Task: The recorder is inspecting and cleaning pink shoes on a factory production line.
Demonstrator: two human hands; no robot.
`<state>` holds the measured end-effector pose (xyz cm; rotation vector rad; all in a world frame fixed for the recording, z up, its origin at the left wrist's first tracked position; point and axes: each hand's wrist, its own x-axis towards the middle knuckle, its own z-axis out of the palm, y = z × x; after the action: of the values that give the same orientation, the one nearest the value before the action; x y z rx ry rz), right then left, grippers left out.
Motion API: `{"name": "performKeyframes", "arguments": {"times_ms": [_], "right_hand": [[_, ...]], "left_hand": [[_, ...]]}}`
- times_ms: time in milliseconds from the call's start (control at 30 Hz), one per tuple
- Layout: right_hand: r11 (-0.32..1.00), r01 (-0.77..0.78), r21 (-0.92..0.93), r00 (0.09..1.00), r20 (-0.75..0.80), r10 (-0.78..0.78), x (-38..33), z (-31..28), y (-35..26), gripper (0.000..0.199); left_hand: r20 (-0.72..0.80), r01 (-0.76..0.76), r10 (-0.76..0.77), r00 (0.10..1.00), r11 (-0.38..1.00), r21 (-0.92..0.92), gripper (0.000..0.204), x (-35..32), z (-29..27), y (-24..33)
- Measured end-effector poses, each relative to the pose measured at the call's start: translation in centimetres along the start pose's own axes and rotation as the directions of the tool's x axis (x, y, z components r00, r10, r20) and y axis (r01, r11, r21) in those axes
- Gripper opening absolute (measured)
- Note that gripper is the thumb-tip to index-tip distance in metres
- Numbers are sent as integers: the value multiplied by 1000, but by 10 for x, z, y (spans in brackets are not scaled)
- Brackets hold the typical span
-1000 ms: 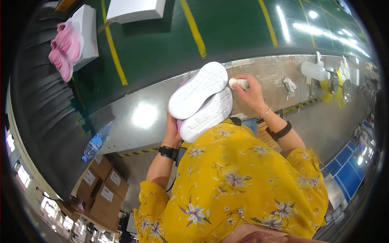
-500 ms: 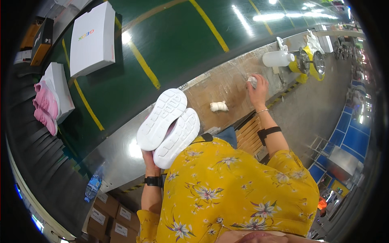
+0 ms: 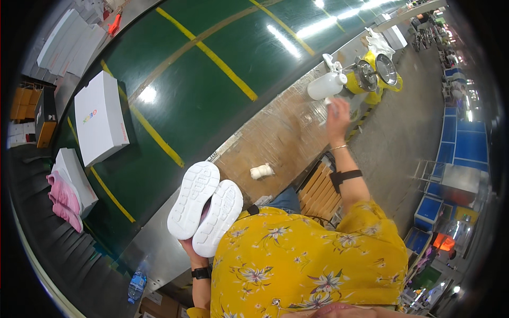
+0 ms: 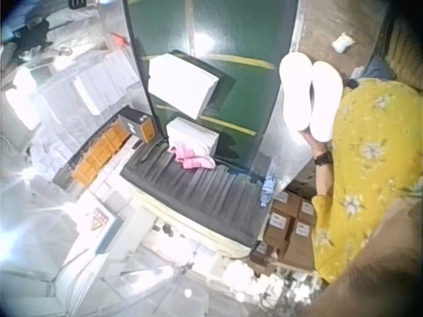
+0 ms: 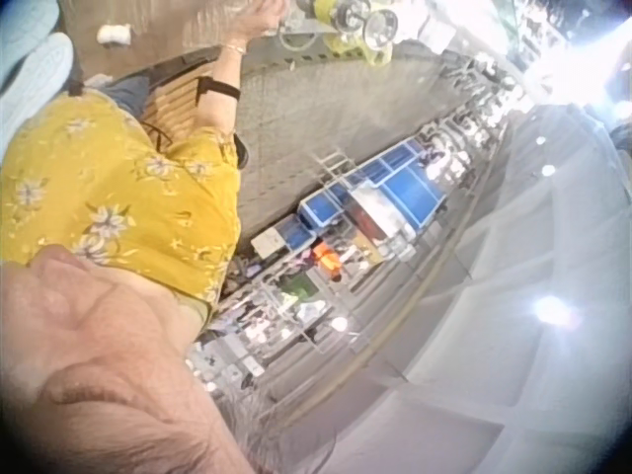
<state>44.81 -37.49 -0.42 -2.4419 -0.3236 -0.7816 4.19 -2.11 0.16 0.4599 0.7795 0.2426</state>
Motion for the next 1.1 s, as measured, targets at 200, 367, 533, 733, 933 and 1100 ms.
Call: {"name": "performKeyframes", "arguments": {"times_ms": [200, 367, 533, 733, 933, 1100], "right_hand": [[997, 62, -55, 993, -96, -67, 80, -23, 26, 18], [991, 110, -75, 994, 21, -109, 80, -2, 43, 17], [953, 262, -150, 964, 80, -252, 76, -5, 49, 25], [973, 109, -206, 994, 31, -105, 62, 12, 79, 40], [979, -119, -165, 989, 71, 132, 63, 16, 63, 42], [906, -357, 226, 908, -145, 394, 81, -1, 47, 47]], "left_hand": [[-46, -7, 8, 999, 1000, 22, 73, -2, -5, -3], [-42, -45, 45, 998, 999, 5, 74, -11, -12, -3], [-99, 16, -22, 995, 998, -69, 69, -16, -40, -3], [-113, 20, -34, 993, 992, -126, 71, 0, -7, 2], [-135, 73, -98, 986, 981, -181, 73, -7, -25, 0], [-66, 68, -78, 995, 988, -141, 73, -9, -19, 1]]}}
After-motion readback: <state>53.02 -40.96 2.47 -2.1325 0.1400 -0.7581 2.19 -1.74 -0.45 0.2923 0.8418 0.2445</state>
